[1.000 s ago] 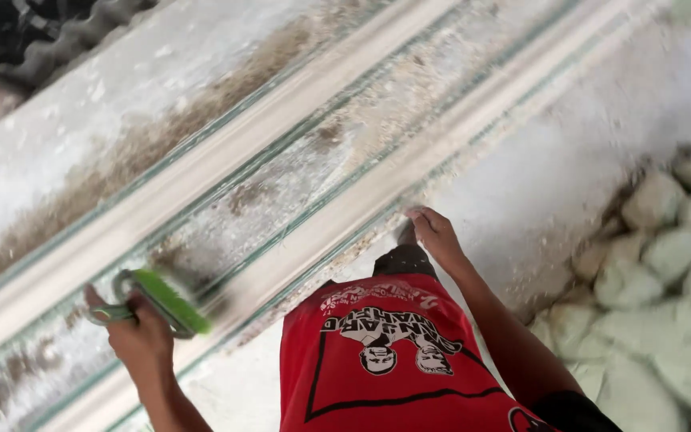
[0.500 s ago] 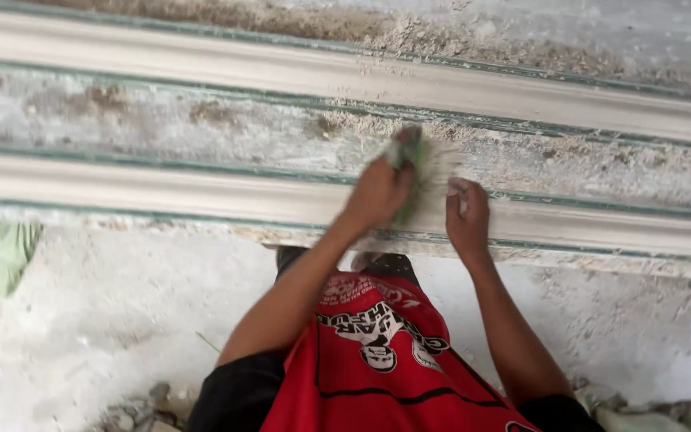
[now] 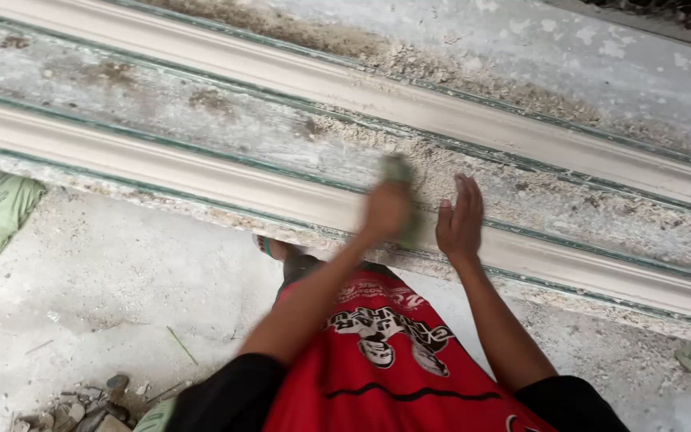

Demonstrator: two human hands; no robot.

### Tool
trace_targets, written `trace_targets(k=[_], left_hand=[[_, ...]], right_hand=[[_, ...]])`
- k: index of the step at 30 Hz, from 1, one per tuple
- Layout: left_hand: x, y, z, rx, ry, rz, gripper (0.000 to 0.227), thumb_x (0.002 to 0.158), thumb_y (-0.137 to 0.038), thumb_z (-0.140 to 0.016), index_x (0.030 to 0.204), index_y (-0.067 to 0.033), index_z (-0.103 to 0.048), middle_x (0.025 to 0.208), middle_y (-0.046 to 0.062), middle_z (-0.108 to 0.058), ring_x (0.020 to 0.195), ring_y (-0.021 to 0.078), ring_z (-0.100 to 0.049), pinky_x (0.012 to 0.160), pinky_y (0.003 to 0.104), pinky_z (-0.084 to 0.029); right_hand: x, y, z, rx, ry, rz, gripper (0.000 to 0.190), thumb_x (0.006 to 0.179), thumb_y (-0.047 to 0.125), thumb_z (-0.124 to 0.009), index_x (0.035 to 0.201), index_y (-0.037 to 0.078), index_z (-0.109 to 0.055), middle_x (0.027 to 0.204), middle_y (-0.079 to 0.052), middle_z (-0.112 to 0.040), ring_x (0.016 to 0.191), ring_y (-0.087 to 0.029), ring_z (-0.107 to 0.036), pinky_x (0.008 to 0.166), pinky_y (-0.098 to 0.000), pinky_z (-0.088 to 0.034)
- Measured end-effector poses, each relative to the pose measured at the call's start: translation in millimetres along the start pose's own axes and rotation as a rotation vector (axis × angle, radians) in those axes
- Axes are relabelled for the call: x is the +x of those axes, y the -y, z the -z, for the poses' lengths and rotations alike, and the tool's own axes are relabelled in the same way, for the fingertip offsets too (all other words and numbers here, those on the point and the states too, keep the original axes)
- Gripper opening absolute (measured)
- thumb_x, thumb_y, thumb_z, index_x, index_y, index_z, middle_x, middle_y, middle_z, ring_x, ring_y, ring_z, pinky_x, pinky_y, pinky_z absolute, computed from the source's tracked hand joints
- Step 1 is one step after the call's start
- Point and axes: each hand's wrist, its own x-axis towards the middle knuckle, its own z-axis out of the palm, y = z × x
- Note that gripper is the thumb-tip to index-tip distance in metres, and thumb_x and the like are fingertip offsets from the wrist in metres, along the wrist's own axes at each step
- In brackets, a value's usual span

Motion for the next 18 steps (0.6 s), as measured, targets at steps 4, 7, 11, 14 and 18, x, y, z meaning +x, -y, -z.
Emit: trace_targets(k=[4, 7, 11, 14, 18], left_hand=[[21.2, -145.7, 122.7, -0.537, 0.370, 0.256, 0.062, 0.096, -0.023, -0.047, 0.149, 0.0046, -0.031, 0.086, 0.027, -0.073, 0.076, 0.0405, -0.072, 0.080, 0.050, -0.058], [26.5, -63.1, 172.7, -0.709, 0.306, 0.361, 0.040, 0.105, -0.023, -0.034, 0.129, 0.0026, -0.054, 0.077, 0.016, -0.064, 0.062, 0.0328, -0.060, 0.054, 0.051, -0.055], [-4.8, -3.6, 347.8, -0.588, -0.267, 0.295, 0.055, 0.105, -0.022, -0.041, 0.155, -0.0115, -0.021, 0.135, 0.026, -0.055, 0.106, 0.0318, -0.069, 0.081, 0.042, -0.064], [-45.4, 39.0, 407.3, -0.704, -0.464, 0.387, 0.065, 0.110, -0.027, -0.040, 0.163, -0.0171, -0.005, 0.145, 0.028, -0.050, 0.118, 0.0360, -0.067, 0.093, 0.048, -0.063], [-95.5, 153.8, 263.3, -0.616, -0.146, 0.325, 0.074, 0.109, -0.027, -0.042, 0.164, -0.0049, 0.003, 0.158, 0.030, -0.038, 0.128, 0.0410, -0.060, 0.105, 0.049, -0.056]], right_hand=[[-12.2, -35.9, -11.2, -0.062, 0.022, -0.068, 0.055, 0.111, 0.036, -0.039, 0.152, -0.001, -0.041, 0.152, -0.027, -0.044, 0.145, -0.044, -0.037, 0.121, -0.0540, -0.029], [-14.2, -29.6, -9.5, 0.106, -0.101, -0.032, 0.051, 0.116, 0.033, -0.033, 0.153, -0.001, -0.040, 0.156, -0.023, -0.043, 0.150, -0.042, -0.036, 0.126, -0.0537, -0.027], [-8.3, -7.8, -5.5, -0.015, -0.037, -0.006, 0.049, 0.113, 0.034, -0.036, 0.149, 0.003, -0.047, 0.153, -0.020, -0.049, 0.149, -0.040, -0.039, 0.124, -0.0533, -0.029], [-7.9, -4.3, -4.6, -0.052, -0.001, -0.001, 0.048, 0.112, 0.034, -0.037, 0.148, 0.004, -0.049, 0.151, -0.019, -0.051, 0.148, -0.039, -0.041, 0.123, -0.0544, -0.030], [-3.9, -4.3, -6.6, -0.095, 0.009, 0.018, 0.048, 0.111, 0.035, -0.040, 0.145, 0.004, -0.051, 0.150, -0.017, -0.051, 0.146, -0.038, -0.044, 0.123, -0.0532, -0.033]])
